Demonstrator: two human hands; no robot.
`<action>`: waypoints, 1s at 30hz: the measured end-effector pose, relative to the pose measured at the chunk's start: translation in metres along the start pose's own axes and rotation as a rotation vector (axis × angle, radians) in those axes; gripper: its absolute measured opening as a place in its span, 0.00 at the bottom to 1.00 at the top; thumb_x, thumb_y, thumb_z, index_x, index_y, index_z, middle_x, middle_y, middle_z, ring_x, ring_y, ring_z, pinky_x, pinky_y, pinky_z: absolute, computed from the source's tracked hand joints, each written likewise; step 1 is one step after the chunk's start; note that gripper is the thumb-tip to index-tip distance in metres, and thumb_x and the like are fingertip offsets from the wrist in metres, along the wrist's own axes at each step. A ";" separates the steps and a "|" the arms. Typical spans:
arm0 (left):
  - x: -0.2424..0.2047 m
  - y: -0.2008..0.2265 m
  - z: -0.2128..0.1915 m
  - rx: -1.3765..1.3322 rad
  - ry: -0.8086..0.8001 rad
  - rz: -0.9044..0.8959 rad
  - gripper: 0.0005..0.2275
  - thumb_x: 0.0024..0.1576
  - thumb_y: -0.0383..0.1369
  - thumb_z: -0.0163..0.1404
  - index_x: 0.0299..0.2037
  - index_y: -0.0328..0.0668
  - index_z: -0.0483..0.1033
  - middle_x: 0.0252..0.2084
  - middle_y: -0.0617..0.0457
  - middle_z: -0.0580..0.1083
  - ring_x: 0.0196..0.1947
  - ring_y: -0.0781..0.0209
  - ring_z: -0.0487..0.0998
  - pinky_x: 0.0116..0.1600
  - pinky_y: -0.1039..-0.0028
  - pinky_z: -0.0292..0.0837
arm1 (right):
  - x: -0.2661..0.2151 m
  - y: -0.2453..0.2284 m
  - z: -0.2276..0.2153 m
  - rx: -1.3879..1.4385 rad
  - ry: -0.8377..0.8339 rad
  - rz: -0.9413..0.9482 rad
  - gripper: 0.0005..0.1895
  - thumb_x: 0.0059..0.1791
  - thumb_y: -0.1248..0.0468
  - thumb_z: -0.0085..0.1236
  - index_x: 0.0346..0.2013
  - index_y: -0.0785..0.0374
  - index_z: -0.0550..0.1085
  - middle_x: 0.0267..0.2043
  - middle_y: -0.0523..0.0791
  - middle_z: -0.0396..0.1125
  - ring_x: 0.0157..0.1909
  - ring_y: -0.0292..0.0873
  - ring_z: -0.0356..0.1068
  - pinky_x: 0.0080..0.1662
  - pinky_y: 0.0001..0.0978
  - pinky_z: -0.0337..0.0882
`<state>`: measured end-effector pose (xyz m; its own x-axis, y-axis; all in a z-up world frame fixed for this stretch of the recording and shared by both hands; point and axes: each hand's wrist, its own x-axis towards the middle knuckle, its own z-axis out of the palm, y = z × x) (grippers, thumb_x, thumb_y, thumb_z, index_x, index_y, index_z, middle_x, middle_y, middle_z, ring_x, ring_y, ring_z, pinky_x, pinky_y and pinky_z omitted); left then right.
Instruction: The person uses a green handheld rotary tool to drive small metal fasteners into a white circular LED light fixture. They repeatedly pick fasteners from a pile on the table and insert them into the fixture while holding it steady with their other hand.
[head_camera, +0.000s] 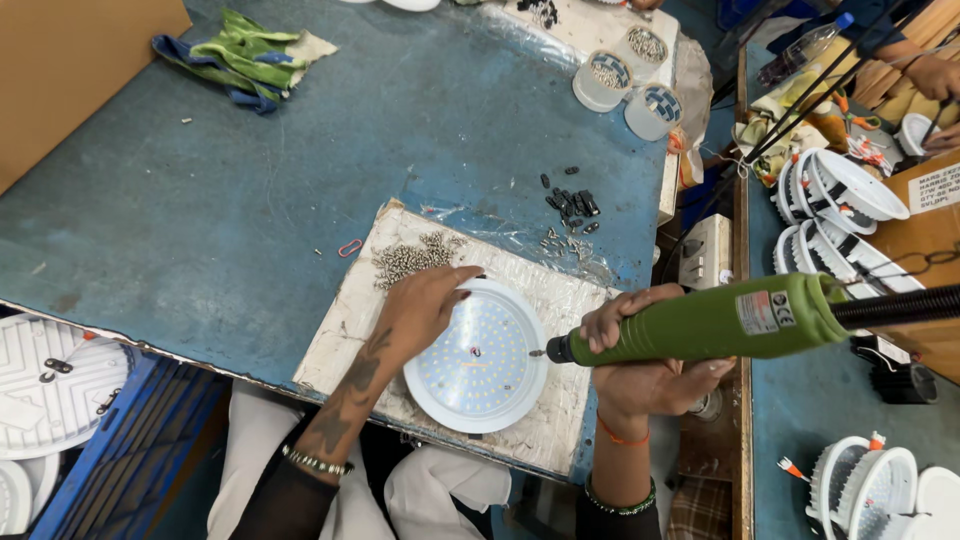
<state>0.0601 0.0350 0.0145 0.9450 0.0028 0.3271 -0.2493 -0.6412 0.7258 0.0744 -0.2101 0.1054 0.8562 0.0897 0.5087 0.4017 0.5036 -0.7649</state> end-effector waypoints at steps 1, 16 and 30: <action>0.005 0.000 0.000 -0.069 0.030 -0.007 0.16 0.57 0.29 0.56 0.56 0.45 0.78 0.39 0.47 0.79 0.39 0.48 0.81 0.45 0.61 0.75 | -0.005 0.000 -0.001 -0.011 -0.005 0.009 0.44 0.51 0.23 0.39 0.39 0.66 0.63 0.25 0.49 0.61 0.23 0.40 0.62 0.29 0.33 0.66; -0.060 0.022 0.005 -0.141 0.273 -0.327 0.14 0.58 0.29 0.52 0.53 0.36 0.77 0.44 0.45 0.76 0.40 0.42 0.79 0.42 0.58 0.74 | -0.066 -0.006 -0.040 0.184 -0.045 0.112 0.53 0.46 0.17 0.37 0.38 0.70 0.68 0.24 0.52 0.65 0.25 0.44 0.65 0.34 0.39 0.69; -0.044 0.009 0.007 -0.177 0.150 -0.290 0.16 0.58 0.31 0.52 0.56 0.37 0.77 0.46 0.46 0.76 0.41 0.45 0.80 0.44 0.60 0.74 | -0.078 -0.009 -0.036 -0.026 0.068 0.029 0.51 0.46 0.18 0.30 0.34 0.68 0.65 0.18 0.48 0.59 0.18 0.41 0.58 0.26 0.35 0.64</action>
<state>0.0175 0.0237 0.0029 0.9435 0.2858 0.1675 -0.0205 -0.4544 0.8906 0.0160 -0.2522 0.0587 0.8871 0.0448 0.4593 0.3844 0.4792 -0.7891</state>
